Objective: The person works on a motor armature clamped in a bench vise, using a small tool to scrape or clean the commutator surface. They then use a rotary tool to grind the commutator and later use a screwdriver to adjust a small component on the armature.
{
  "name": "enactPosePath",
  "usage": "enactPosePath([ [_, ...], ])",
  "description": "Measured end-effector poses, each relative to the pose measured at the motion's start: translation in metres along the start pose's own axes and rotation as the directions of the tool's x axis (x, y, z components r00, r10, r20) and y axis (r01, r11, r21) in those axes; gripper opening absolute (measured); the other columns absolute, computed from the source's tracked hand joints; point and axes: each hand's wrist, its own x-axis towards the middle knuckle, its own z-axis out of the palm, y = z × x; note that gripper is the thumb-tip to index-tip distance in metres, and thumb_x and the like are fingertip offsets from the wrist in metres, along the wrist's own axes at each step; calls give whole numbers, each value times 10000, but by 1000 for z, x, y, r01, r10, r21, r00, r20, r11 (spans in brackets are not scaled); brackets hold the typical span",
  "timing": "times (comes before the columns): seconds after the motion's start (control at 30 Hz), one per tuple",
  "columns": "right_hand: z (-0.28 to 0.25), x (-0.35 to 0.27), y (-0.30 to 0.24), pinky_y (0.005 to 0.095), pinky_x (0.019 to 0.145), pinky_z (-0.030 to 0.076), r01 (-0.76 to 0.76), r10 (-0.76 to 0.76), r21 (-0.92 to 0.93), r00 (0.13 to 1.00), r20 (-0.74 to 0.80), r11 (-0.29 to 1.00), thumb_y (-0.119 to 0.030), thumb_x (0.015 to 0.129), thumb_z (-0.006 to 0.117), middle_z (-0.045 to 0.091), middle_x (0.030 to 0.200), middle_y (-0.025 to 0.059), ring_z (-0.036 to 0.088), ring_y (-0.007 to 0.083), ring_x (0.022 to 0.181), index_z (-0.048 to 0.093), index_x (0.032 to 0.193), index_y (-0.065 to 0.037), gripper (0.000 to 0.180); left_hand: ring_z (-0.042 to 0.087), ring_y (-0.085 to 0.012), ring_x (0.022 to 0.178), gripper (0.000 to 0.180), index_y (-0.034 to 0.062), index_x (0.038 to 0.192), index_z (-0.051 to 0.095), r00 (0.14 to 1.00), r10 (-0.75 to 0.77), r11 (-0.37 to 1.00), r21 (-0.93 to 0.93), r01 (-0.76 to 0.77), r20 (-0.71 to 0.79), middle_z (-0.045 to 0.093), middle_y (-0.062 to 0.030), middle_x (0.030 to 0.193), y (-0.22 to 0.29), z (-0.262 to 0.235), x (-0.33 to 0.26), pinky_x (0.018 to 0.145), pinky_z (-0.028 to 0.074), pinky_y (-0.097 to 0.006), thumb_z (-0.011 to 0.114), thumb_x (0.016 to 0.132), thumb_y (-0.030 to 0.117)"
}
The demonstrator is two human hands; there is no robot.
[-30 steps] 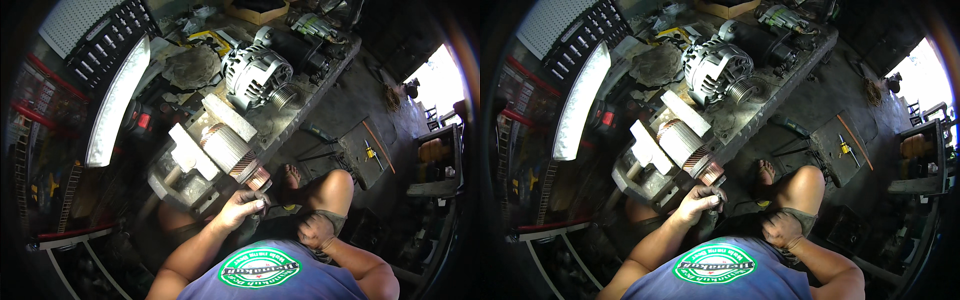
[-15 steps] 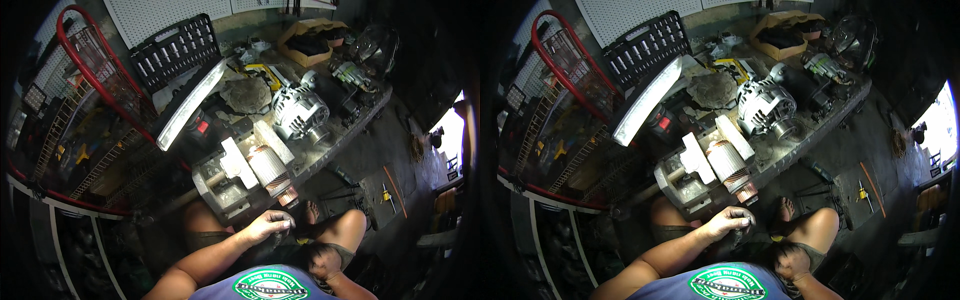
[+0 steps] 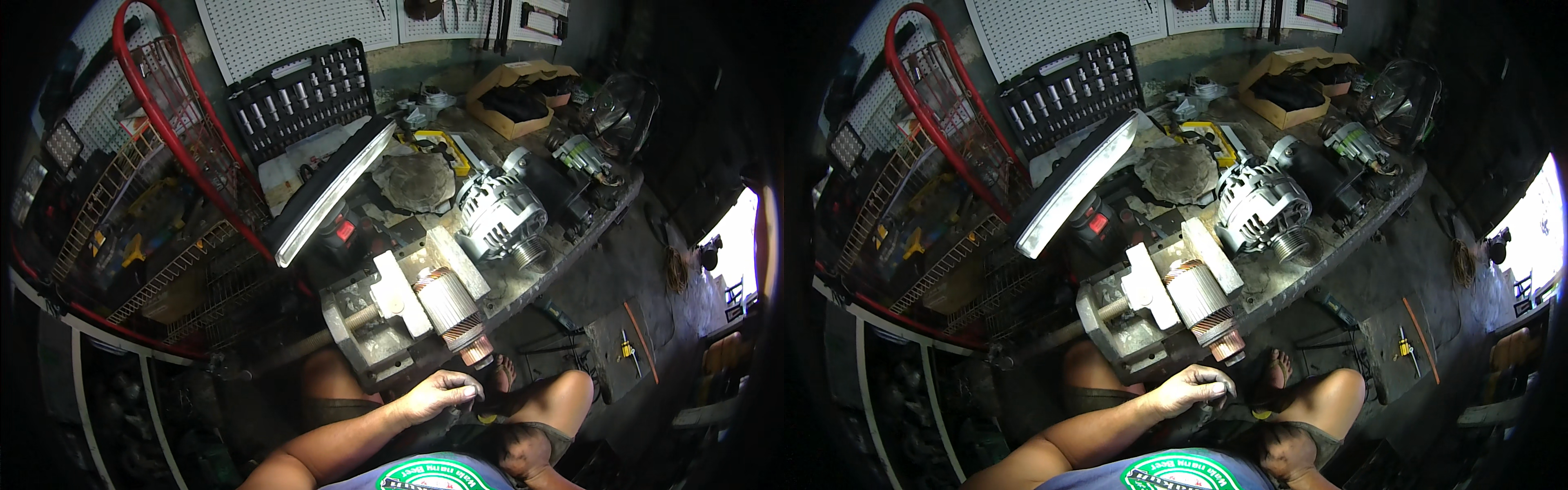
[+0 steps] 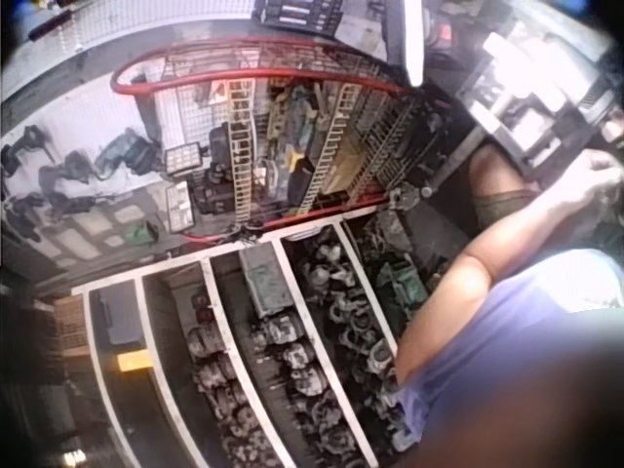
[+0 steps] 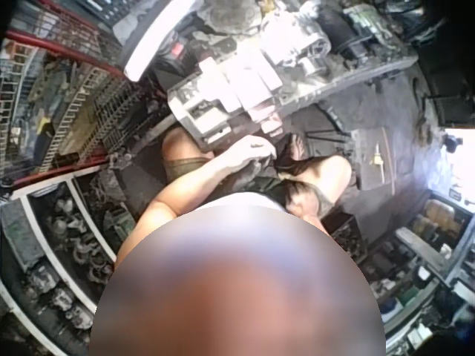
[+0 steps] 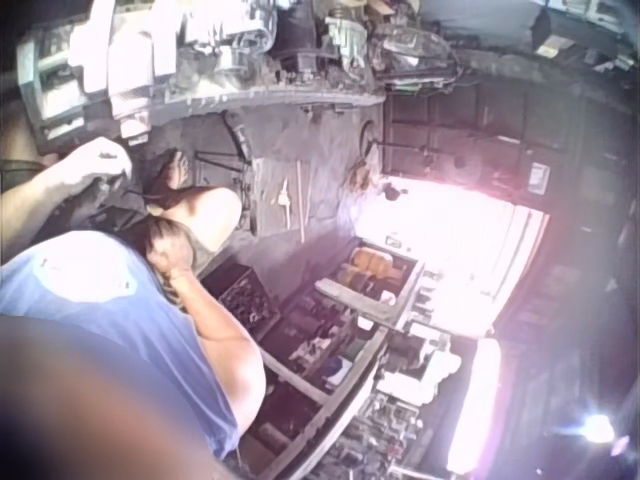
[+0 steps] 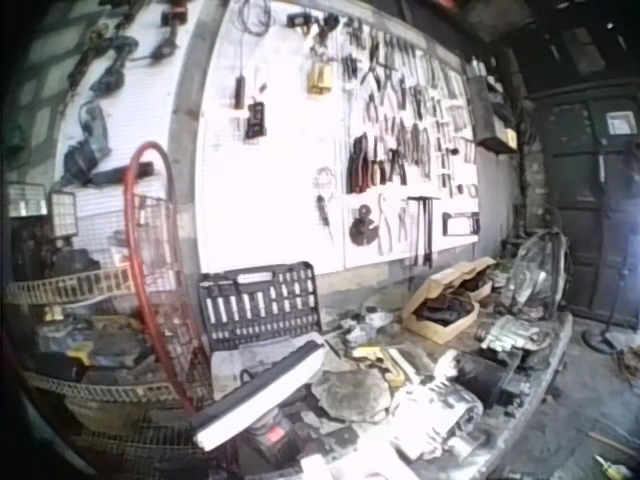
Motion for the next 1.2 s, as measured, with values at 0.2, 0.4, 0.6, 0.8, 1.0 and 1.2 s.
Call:
enactPosePath([
  [0.2, 2, 2, 3, 446, 711, 581, 6, -6, 32, 1000, 22, 999, -346, 669, 753, 714, 864, 100, 712, 321, 785, 801, 1029, -104, 436, 647, -85, 861, 325, 22, 1184, 759, 1000, -6, 1000, -3, 6, 0, 729, -13, 939, -2, -3, 1, 773, 497, -260, 709, 1081, 326],
  [0.4, -6, 6, -1, 460, 716, 588, -14, 10, 50, 996, 85, 999, -274, 678, 745, 741, 896, 128, 729, 341, 797, 791, 1009, -77, 388, 634, -79, 841, 314, 30, 1186, 758, 1000, 0, 1000, -15, 0, -12, 727, -11, 938, -6, -4, 2, 752, 487, -252, 708, 1084, 323],
  [0.6, -6, 8, -3, 457, 699, 588, -5, 3, 60, 1000, 23, 998, -274, 694, 750, 732, 872, 120, 727, 337, 771, 794, 1019, -80, 381, 611, -77, 816, 310, 31, 1192, 758, 1000, -14, 998, -53, 15, 11, 729, -15, 942, -5, -4, 2, 742, 478, -248, 705, 1086, 318],
  [0.8, -7, 8, -3, 447, 693, 589, 18, -17, 59, 1000, -18, 998, -295, 695, 763, 733, 884, 105, 729, 319, 783, 802, 1016, -108, 373, 606, -76, 832, 349, 38, 1190, 759, 999, -42, 999, -7, 42, -20, 694, -3, 908, -1, -1, 0, 758, 483, -256, 697, 1089, 367],
  [1.0, -8, 6, -2, 434, 699, 594, 4, -4, -11, 997, 72, 1000, -298, 713, 752, 745, 913, 100, 733, 311, 791, 809, 993, -119, 336, 619, -93, 847, 355, 29, 1199, 756, 999, -39, 999, 15, 40, -32, 700, -21, 934, 3, 1, 0, 774, 499, -265, 694, 1090, 361],
  [1.2, -3, 2, 3, 451, 792, 601, 28, -31, 80, 999, 43, 996, -342, 748, 738, 771, 1036, 117, 750, 324, 890, 797, 1065, -102, 402, 632, -104, 894, 363, 27, 1195, 759, 996, -78, 997, 5, 78, -34, 708, -22, 976, 7, 2, -1, 798, 509, -278, 702, 1083, 367],
])
